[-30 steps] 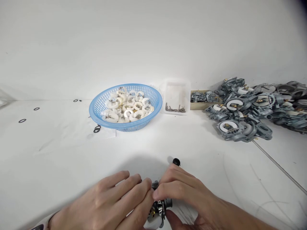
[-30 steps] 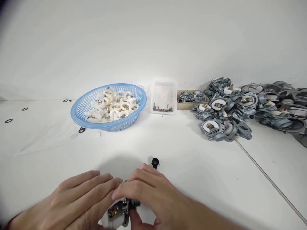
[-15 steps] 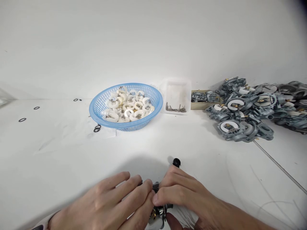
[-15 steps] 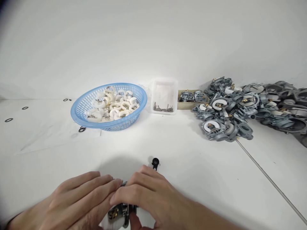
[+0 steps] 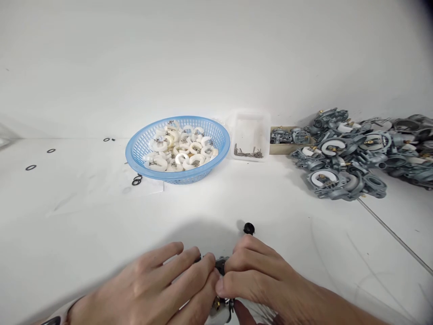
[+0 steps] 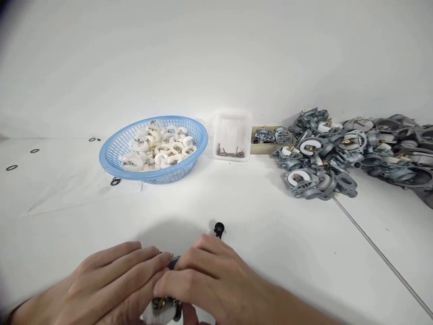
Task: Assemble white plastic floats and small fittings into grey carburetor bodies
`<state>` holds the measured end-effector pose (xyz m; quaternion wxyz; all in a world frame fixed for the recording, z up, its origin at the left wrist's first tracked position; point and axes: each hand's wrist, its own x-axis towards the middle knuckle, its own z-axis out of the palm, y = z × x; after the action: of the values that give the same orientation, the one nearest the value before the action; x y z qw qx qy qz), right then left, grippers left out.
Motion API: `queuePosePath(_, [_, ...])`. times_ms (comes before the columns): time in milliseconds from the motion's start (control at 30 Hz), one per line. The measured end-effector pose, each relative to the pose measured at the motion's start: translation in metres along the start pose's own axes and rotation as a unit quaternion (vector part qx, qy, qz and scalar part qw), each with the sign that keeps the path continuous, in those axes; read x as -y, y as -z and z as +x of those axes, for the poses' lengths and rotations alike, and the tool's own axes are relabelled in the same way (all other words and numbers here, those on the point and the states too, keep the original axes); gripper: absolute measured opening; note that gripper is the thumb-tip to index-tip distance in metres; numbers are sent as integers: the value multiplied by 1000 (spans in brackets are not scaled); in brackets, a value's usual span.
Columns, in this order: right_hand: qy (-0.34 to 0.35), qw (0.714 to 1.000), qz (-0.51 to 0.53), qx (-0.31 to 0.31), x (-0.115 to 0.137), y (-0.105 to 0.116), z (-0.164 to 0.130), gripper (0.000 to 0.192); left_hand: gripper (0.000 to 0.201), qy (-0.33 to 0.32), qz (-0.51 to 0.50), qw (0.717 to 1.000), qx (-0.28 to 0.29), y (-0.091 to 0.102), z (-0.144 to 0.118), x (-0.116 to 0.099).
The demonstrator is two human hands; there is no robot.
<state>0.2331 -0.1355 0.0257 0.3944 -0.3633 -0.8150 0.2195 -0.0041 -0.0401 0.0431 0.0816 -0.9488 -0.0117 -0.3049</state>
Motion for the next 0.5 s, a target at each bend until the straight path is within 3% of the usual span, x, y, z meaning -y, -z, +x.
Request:
queuePosePath(133, [-20, 998, -20, 50, 2, 5, -1, 21, 30, 4, 0, 1000, 3, 0, 1, 0])
queuePosePath(300, [30, 998, -30, -40, -7, -4, -3, 34, 20, 3, 0, 1000, 15, 1, -1, 0])
queuePosePath(500, [28, 998, -41, 22, -2, 4, 0, 28, 20, -1, -6, 1000, 11, 2, 2, 0])
